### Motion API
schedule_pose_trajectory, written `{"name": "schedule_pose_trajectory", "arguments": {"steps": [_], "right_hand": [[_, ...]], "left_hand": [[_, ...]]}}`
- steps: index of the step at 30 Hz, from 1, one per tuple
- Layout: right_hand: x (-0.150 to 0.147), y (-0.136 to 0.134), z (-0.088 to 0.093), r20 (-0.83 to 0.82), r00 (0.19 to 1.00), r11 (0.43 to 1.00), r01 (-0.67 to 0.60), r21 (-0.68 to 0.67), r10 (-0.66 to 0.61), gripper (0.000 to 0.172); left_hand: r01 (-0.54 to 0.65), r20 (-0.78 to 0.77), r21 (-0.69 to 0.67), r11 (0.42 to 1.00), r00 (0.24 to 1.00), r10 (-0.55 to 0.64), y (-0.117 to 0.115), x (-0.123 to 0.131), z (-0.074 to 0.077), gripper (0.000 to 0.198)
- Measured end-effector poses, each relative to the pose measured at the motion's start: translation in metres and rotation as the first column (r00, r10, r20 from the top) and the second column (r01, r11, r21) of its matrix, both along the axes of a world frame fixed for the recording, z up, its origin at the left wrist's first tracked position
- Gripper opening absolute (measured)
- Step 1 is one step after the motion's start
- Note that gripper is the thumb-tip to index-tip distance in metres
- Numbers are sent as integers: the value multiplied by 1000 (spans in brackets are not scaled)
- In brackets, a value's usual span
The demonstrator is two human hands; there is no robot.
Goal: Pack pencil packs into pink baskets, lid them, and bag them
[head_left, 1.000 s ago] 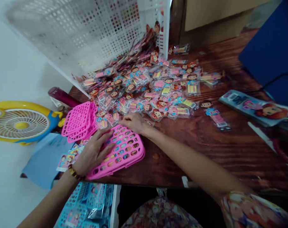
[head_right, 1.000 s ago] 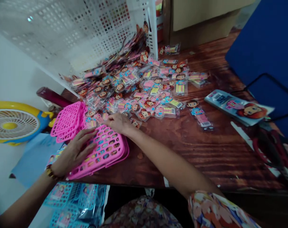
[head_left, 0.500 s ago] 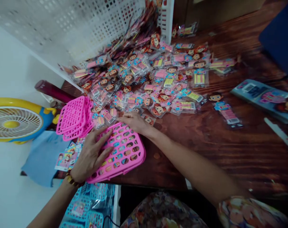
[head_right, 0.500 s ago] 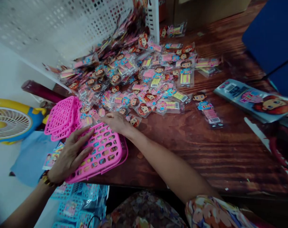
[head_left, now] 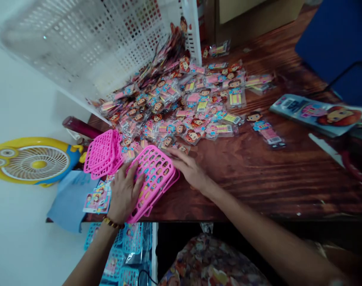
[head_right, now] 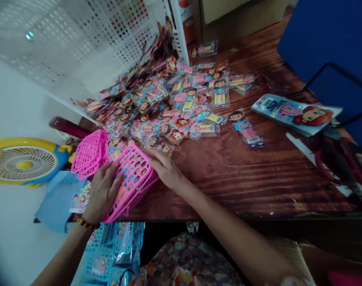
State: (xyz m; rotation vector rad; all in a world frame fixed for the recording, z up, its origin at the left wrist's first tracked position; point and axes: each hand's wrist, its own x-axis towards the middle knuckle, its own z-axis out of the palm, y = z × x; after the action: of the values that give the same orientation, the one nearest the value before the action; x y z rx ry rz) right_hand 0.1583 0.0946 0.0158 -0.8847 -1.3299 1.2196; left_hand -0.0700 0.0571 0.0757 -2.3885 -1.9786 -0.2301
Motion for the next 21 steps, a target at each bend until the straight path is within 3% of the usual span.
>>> {"name": "schedule_pose_trajectory", "arguments": {"steps": [3, 5, 9, 13, 17, 21], "right_hand": [[4, -44, -14, 10, 1000, 997, -1, 73, 0, 52], [-1, -54, -18, -10, 1000, 999, 21, 49, -20, 52], [-9, -43, -18, -42, 998, 997, 53, 48, -51, 45], [-9, -30, -16, 91, 990, 993, 106, 60, -112, 40], [-10, -27, -15, 130, 985, 993, 105, 44, -110, 44], [-15, -24, -14, 67, 987, 990, 144, 9, -144, 46]], "left_hand": [[8, -30, 6, 1000, 1000, -8, -2, 1, -2, 50], [35, -60, 29, 999, 998, -33, -4, 1, -4, 50], [66, -75, 71, 995, 995, -60, -6, 3, -7, 53], [171, -39, 111, 979, 985, -167, -7, 4, -7, 49], [323, -19, 3, 946, 946, -323, -9, 7, 0, 49], [351, -31, -81, 933, 935, -354, -11, 11, 5, 49]]}}
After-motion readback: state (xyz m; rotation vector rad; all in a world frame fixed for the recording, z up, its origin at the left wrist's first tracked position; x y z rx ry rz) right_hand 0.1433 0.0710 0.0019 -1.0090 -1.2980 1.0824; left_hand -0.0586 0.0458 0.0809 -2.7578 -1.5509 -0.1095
